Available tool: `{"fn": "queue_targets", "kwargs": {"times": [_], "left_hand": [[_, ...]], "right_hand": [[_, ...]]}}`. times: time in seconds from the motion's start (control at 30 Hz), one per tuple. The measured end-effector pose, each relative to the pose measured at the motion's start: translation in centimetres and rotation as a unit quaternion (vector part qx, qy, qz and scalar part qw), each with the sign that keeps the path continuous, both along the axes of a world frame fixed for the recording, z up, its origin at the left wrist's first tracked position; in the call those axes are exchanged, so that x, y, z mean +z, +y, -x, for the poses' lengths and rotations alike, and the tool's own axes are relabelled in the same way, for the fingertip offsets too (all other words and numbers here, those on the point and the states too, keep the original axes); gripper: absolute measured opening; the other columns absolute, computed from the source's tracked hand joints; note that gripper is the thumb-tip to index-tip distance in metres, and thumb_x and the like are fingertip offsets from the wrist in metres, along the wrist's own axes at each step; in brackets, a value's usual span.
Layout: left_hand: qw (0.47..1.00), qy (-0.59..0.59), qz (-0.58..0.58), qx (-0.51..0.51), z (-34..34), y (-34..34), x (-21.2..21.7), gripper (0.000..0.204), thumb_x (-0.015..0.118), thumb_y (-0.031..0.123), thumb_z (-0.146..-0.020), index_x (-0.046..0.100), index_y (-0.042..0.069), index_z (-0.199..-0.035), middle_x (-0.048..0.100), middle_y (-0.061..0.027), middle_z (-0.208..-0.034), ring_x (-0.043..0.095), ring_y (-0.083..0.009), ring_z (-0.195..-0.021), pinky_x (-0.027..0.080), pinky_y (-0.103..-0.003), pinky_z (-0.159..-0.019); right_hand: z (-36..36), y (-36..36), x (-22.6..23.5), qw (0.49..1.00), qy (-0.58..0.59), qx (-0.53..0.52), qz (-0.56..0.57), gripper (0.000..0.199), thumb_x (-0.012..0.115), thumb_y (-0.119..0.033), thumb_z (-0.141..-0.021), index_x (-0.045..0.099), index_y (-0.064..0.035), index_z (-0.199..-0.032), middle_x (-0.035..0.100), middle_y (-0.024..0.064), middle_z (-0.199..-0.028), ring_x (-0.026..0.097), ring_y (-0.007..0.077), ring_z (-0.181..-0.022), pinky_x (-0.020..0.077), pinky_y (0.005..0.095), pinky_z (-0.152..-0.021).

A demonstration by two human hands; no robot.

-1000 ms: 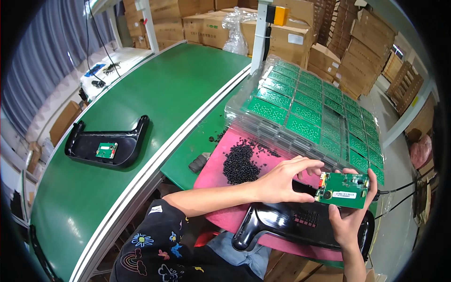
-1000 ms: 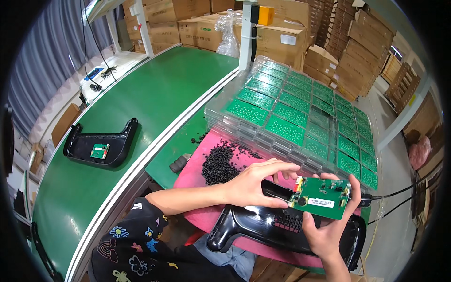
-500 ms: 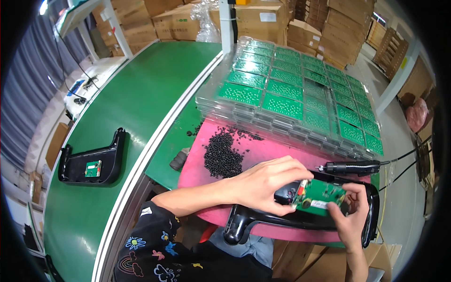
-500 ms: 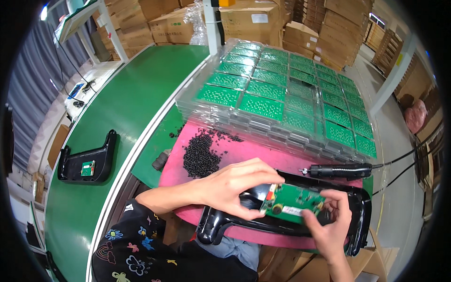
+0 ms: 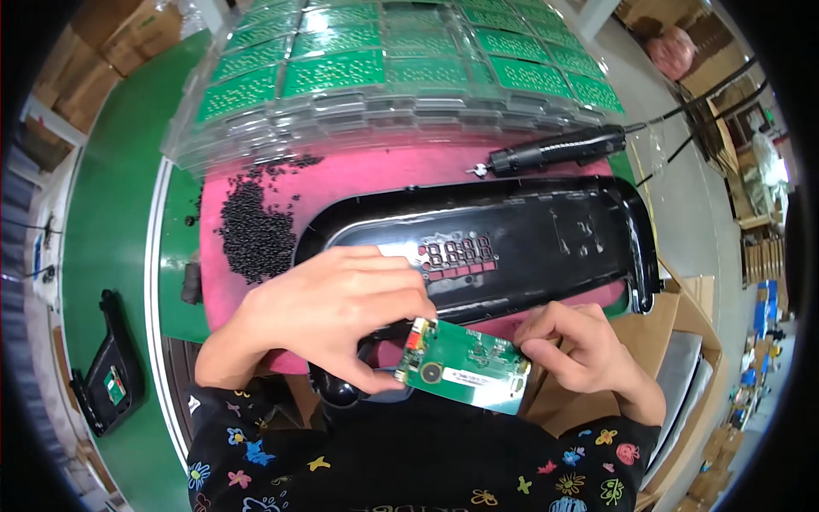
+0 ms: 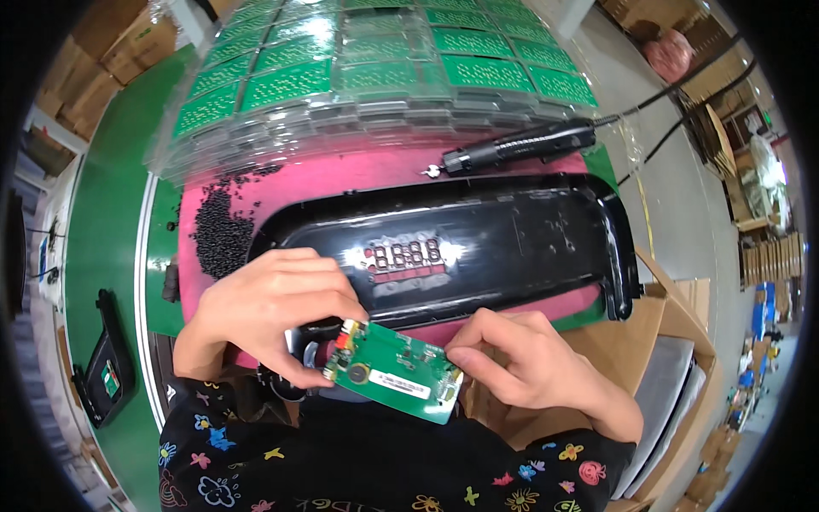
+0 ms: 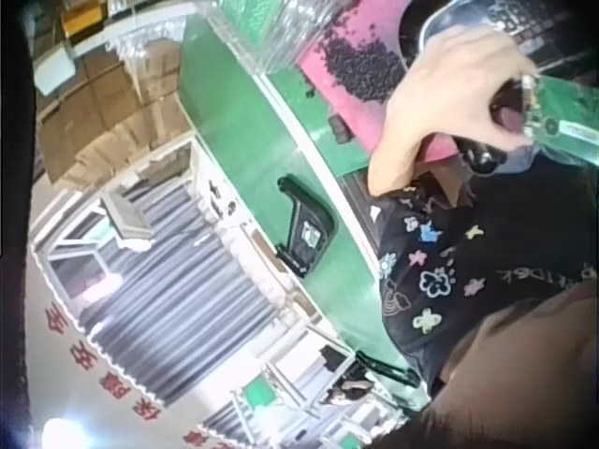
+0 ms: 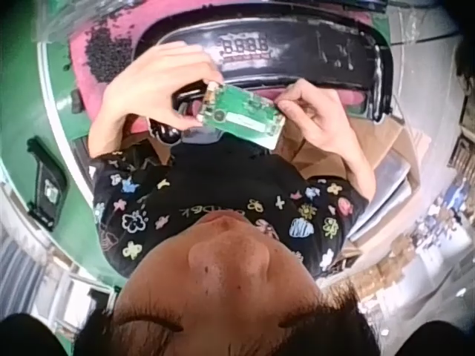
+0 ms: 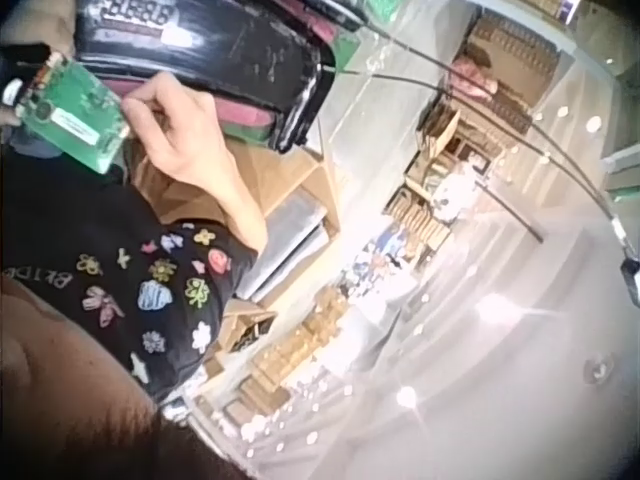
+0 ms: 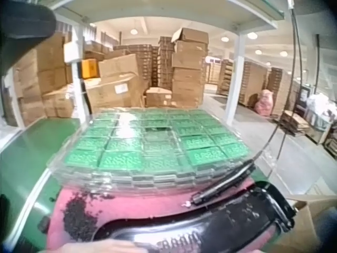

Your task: Assembling circuit boards into plastic housings using an electric screwdriver.

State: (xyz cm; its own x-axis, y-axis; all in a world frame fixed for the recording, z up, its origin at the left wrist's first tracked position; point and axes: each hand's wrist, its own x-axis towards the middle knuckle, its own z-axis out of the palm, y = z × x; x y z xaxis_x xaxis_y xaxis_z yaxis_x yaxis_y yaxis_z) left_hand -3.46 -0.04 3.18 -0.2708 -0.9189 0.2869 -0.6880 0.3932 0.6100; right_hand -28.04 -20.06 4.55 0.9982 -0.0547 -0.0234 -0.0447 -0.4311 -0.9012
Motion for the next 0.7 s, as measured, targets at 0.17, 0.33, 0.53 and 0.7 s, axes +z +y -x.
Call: {"fn": "queue_targets", "kwargs": {"times": [0.17, 0.33, 0.53, 0.7], "left_hand": [[0.999, 0.016, 0.013, 0.043, -0.4, -0.2, 0.2, 0.055, 0.087, 0.028, -0.058, 0.066, 0.005, -0.103, 0.066, -0.0048, -0.090, 0.064, -0.0242, -0.077, 0.050, -0.033, -0.062], [0.996, -0.012, -0.021, 0.087, -0.7, -0.2, -0.1, 0.054, 0.087, 0.027, -0.057, 0.065, 0.006, -0.103, 0.067, -0.0051, -0.092, 0.067, -0.0251, -0.079, 0.054, -0.032, -0.060], [0.983, -0.031, -0.030, 0.177, -1.0, -0.7, -0.9, 0.057, 0.087, 0.025, -0.058, 0.065, 0.005, -0.107, 0.066, -0.0065, -0.094, 0.068, -0.0258, -0.081, 0.055, -0.033, -0.064], [0.961, -0.074, -0.071, 0.256, -0.9, -1.1, -1.5, 0.056, 0.083, 0.029, -0.067, 0.062, 0.005, -0.113, 0.064, -0.0077, -0.103, 0.067, -0.0279, -0.091, 0.054, -0.037, -0.072]], "right_hand": [[-0.7, -0.6, 0.7, 0.998, -0.007, 0.041, 0.041, 0.065, 0.092, -0.039, -0.064, 0.059, -0.0009, -0.105, 0.066, 0.0107, -0.094, 0.067, 0.0270, -0.085, 0.0533, 0.0345, -0.070], [-2.3, -1.7, -0.5, 0.979, -0.083, 0.053, 0.178, 0.060, 0.093, -0.035, -0.061, 0.060, -0.0019, -0.098, 0.063, 0.0091, -0.090, 0.062, 0.0275, -0.080, 0.0523, 0.0350, -0.069], [-4.3, -3.9, -2.7, 0.982, -0.104, 0.036, 0.157, 0.052, 0.090, -0.018, -0.058, 0.059, -0.0021, -0.098, 0.065, 0.0142, -0.097, 0.064, 0.0278, -0.089, 0.0519, 0.0348, -0.079], [-6.5, -5.5, -4.9, 0.975, -0.149, 0.011, 0.164, 0.052, 0.084, -0.015, -0.061, 0.059, -0.0022, -0.104, 0.064, 0.0151, -0.109, 0.060, 0.0299, -0.101, 0.0468, 0.0392, -0.093]]}}
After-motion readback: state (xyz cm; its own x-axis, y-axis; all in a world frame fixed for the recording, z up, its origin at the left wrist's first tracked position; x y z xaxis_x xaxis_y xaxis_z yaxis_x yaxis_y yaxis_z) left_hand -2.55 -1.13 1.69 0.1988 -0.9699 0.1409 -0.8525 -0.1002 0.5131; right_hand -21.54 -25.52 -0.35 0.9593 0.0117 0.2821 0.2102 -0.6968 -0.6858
